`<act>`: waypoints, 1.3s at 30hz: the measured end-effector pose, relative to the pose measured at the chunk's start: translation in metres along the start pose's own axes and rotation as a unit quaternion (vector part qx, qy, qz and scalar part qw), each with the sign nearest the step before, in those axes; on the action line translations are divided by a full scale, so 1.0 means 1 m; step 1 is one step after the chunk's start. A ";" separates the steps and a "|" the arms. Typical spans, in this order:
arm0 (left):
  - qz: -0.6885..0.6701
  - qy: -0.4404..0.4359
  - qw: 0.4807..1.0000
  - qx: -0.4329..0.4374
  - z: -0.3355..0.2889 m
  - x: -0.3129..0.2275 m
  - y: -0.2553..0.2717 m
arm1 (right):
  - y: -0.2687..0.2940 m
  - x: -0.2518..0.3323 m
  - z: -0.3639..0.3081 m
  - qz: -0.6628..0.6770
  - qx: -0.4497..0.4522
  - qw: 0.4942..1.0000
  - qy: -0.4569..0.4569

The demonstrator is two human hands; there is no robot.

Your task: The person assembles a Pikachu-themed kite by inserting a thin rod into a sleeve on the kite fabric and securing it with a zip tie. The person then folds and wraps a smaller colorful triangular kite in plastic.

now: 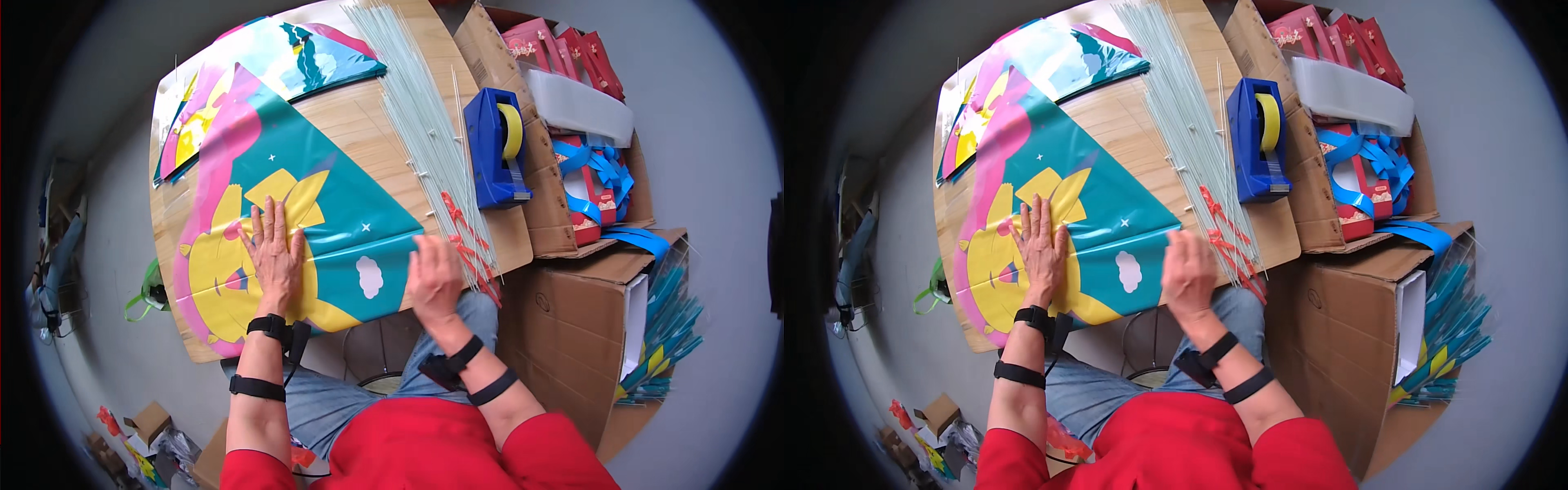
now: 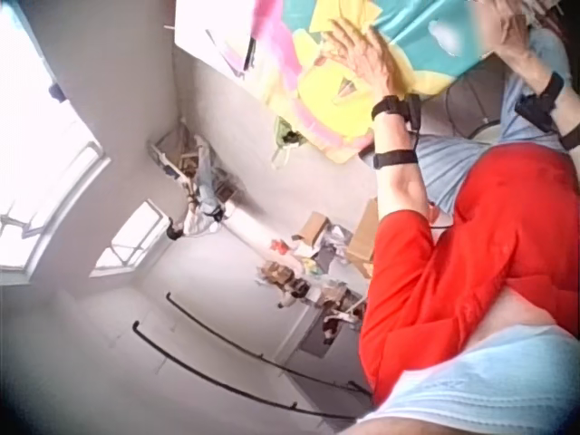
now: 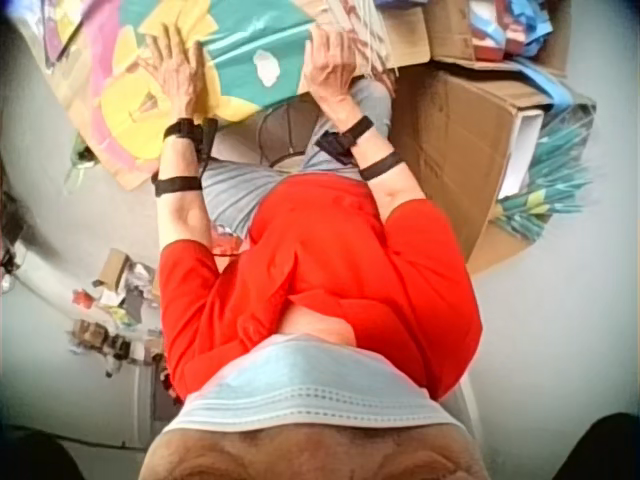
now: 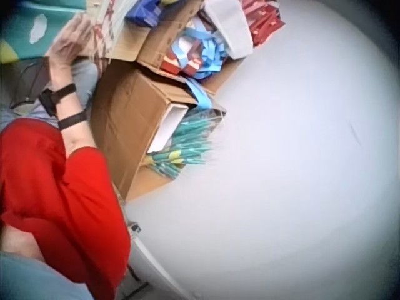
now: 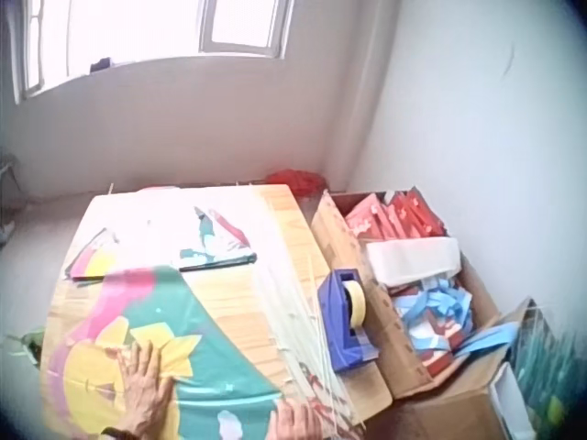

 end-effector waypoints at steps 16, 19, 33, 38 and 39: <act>0.050 -0.081 0.994 0.055 0.028 -0.033 0.018 | -0.011 0.003 0.016 0.019 0.079 0.992 0.101; 0.022 -0.079 0.995 0.059 0.048 -0.044 -0.007 | -0.039 0.034 -0.006 0.129 0.191 0.967 0.105; -0.023 -0.082 0.996 0.011 0.036 -0.038 -0.009 | -0.028 0.036 -0.010 0.137 0.209 0.967 0.052; -0.015 -0.055 0.995 0.083 -0.002 -0.015 0.004 | -0.047 -0.010 -0.012 0.052 0.205 0.976 0.052; -0.023 -0.050 0.995 0.082 -0.001 -0.016 0.007 | -0.045 -0.015 -0.012 0.054 0.194 0.978 0.054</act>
Point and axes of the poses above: each hand's wrist, its own z-axis towards the middle knuckle, its own y-axis out of the back of the hand, x = y × z, the point moved 2 cm from there along z, towards the middle knuckle, and after that the axes turned 11 degrees about -x, right-handed, at the moved point
